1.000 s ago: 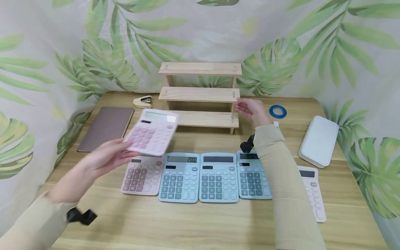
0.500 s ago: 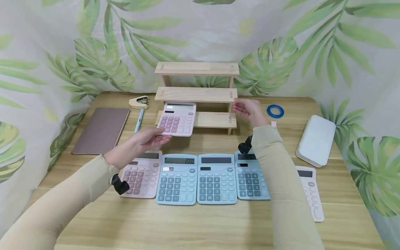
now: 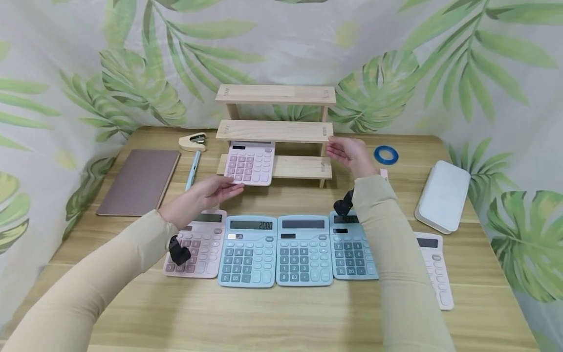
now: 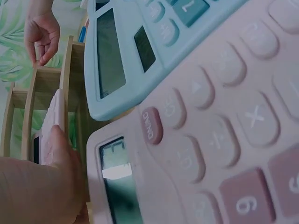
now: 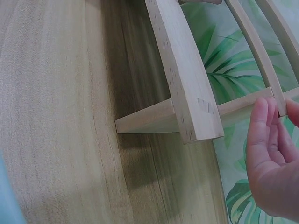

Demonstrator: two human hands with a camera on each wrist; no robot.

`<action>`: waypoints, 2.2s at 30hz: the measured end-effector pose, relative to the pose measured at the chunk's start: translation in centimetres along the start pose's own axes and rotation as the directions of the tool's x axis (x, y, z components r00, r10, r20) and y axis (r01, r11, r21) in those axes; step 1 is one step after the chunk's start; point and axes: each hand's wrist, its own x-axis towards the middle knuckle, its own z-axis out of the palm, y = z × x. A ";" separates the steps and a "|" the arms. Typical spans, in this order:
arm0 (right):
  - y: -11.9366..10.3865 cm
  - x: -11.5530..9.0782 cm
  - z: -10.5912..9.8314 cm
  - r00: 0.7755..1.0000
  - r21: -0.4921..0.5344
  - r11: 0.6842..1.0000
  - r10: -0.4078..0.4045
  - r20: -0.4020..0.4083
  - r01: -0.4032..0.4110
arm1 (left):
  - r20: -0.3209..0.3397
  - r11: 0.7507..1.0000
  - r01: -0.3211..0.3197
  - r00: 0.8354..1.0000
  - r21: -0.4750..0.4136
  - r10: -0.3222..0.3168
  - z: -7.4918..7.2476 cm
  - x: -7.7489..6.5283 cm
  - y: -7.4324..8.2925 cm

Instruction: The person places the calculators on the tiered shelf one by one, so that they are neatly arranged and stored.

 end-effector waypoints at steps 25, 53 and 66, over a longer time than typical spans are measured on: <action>-0.5 0.0 0.0 1.000 0.043 0.999 0.004 -0.006 -0.004 | -0.018 0.020 0.010 0.884 1.000 0.468 -12.2 -11.2 -9.8; 0.3 0.4 -0.5 1.000 0.080 0.997 0.025 -0.003 -0.024 | 0.339 0.950 -0.120 0.941 0.287 0.017 1.8 -9.3 -4.6; 0.9 0.8 0.3 0.999 0.002 1.000 0.008 -0.045 -0.008 | 0.134 0.976 -0.028 0.991 0.218 -0.002 9.1 -1.9 -5.4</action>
